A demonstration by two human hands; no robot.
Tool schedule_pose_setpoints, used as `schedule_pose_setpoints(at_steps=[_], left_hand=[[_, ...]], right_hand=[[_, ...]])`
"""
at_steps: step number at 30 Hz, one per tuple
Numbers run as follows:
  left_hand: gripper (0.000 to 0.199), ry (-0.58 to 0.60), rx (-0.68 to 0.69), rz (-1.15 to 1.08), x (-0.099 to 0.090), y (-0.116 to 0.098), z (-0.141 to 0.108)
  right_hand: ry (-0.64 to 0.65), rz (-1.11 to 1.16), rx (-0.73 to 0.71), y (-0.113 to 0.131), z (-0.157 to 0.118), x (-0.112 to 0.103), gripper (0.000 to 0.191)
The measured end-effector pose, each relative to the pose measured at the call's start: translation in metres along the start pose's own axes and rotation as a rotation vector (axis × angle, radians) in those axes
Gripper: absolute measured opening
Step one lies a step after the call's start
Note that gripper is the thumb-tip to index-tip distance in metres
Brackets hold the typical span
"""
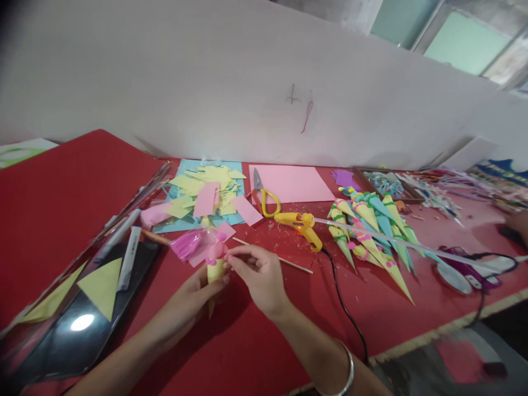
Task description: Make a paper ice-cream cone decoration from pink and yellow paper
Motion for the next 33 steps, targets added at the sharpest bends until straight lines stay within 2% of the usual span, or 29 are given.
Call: schedule_pose_setpoints(at_steps=[4,6,10,17,27,33], left_hand=[[0.035,0.04,-0.013,-0.02,0.005,0.001,-0.001],[0.037,0.036,-0.018,-0.037,0.005,0.001,-0.002],[0.037,0.027,0.0,-0.058,0.003,0.002,-0.001],[0.02,0.038,0.043,-0.04,0.006,-0.002,-0.003],[0.021,0.052,0.078,-0.037,0.008,-0.01,-0.006],[0.021,0.026,0.097,0.012,0.009,-0.013,-0.01]], right_hand=[[0.051,-0.184,-0.197,0.013,0.001,0.001,0.01],[0.07,-0.225,-0.226,0.014,0.001,0.002,0.012],[0.093,-0.232,-0.22,0.011,0.001,0.003,0.015],[0.099,-0.232,-0.221,0.011,0.0,0.003,0.014],[0.109,-0.238,-0.225,0.013,-0.001,0.004,0.014],[0.065,-0.196,-0.195,0.009,-0.001,0.003,0.014]])
Point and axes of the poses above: each hand's wrist, its own z-axis towards the middle knuckle, its own x-axis out of the palm, y = z × x, the point moved 7 cm from there along z, towards the middle knuckle, and after that the axes turned 14 degrees about -x, right-handed, at the moved point
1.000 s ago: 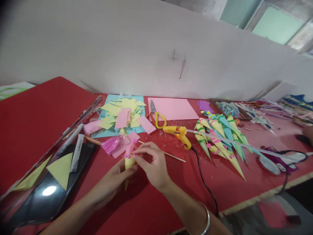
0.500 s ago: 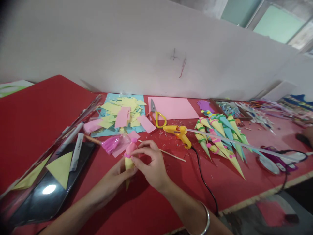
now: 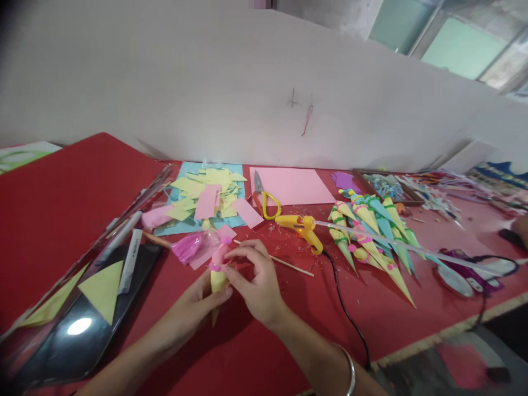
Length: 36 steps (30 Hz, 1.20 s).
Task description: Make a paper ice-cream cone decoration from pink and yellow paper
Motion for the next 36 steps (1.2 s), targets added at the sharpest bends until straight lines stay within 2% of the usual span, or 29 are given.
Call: schedule_pose_setpoints(at_steps=[4,10,15,25,30,33,36], left_hand=[[0.032,0.015,0.016,0.03,0.0,0.001,0.001],[0.045,0.085,0.021,0.062,0.004,0.0,-0.001],[0.055,0.105,0.015,0.051,0.004,0.0,0.0],[0.024,0.085,0.037,0.029,0.002,-0.002,-0.001],[0.016,0.08,0.049,0.044,0.002,-0.003,-0.001],[0.016,0.087,0.058,0.045,0.002,-0.003,0.0],[0.027,0.074,0.06,0.027,0.001,-0.002,0.001]], right_hand=[[-0.055,0.06,0.004,-0.003,-0.001,0.0,0.02],[-0.055,0.158,0.108,-0.014,-0.004,0.003,0.037],[-0.014,0.184,0.147,-0.012,-0.005,0.007,0.029],[0.004,0.231,0.193,-0.015,-0.007,0.01,0.025],[0.014,0.243,0.219,-0.016,-0.009,0.012,0.024],[0.012,0.246,0.223,-0.016,-0.009,0.012,0.025],[0.015,0.229,0.175,-0.012,-0.007,0.011,0.025]])
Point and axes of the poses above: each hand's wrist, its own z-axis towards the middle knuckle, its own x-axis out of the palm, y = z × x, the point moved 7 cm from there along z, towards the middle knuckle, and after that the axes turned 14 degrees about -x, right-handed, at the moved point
